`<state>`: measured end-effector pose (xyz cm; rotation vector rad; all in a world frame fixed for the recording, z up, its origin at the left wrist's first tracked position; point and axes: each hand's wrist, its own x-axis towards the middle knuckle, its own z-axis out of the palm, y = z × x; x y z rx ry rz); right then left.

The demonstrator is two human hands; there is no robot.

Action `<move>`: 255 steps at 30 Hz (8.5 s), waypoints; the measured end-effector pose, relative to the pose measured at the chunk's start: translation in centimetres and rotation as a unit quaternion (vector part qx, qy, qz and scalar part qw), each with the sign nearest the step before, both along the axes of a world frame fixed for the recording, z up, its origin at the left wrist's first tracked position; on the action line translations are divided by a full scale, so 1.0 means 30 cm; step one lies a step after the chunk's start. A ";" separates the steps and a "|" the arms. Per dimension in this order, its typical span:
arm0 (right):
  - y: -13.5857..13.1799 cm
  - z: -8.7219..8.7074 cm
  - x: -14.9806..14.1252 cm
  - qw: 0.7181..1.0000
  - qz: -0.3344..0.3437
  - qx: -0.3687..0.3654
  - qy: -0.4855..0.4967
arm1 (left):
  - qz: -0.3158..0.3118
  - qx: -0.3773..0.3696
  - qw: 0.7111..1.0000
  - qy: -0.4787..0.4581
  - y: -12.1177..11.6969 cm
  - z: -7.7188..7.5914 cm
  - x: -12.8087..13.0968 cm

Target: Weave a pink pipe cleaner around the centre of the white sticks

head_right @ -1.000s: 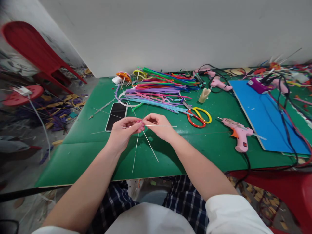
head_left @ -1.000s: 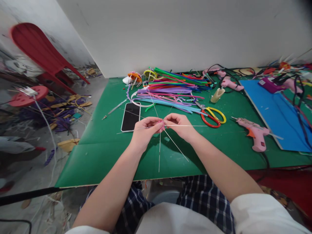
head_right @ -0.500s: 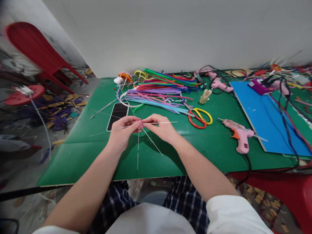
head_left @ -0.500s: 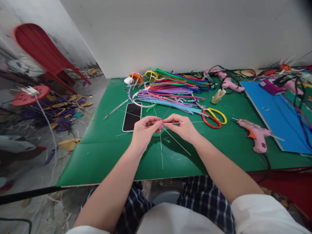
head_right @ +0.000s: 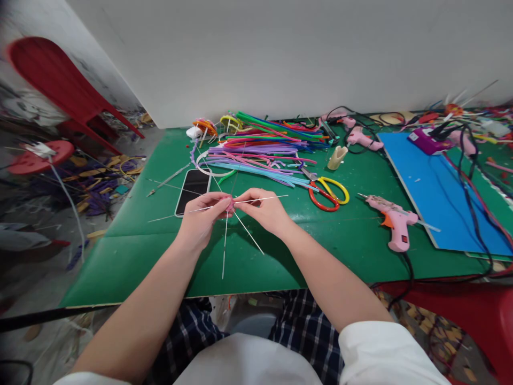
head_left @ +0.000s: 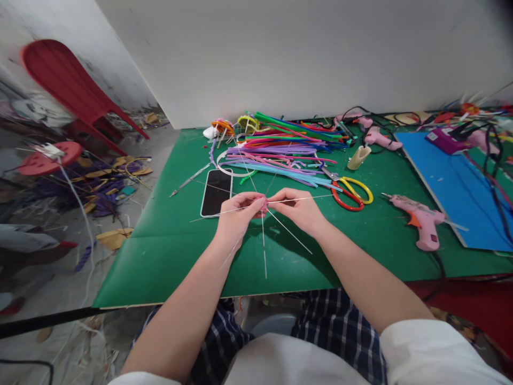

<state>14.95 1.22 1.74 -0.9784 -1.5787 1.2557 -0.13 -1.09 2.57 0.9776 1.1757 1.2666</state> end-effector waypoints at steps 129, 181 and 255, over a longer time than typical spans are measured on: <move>-0.057 0.015 0.028 0.891 -0.063 0.448 -0.033 | -0.194 -0.124 0.958 -0.172 -0.059 0.081 -0.008; -0.052 0.030 0.007 0.959 -0.060 0.265 -0.080 | 0.012 0.019 1.000 -0.005 -0.053 0.062 0.019; -0.032 0.144 0.074 0.993 0.034 -0.087 -0.073 | -0.438 -0.001 0.899 0.006 -0.019 0.099 -0.152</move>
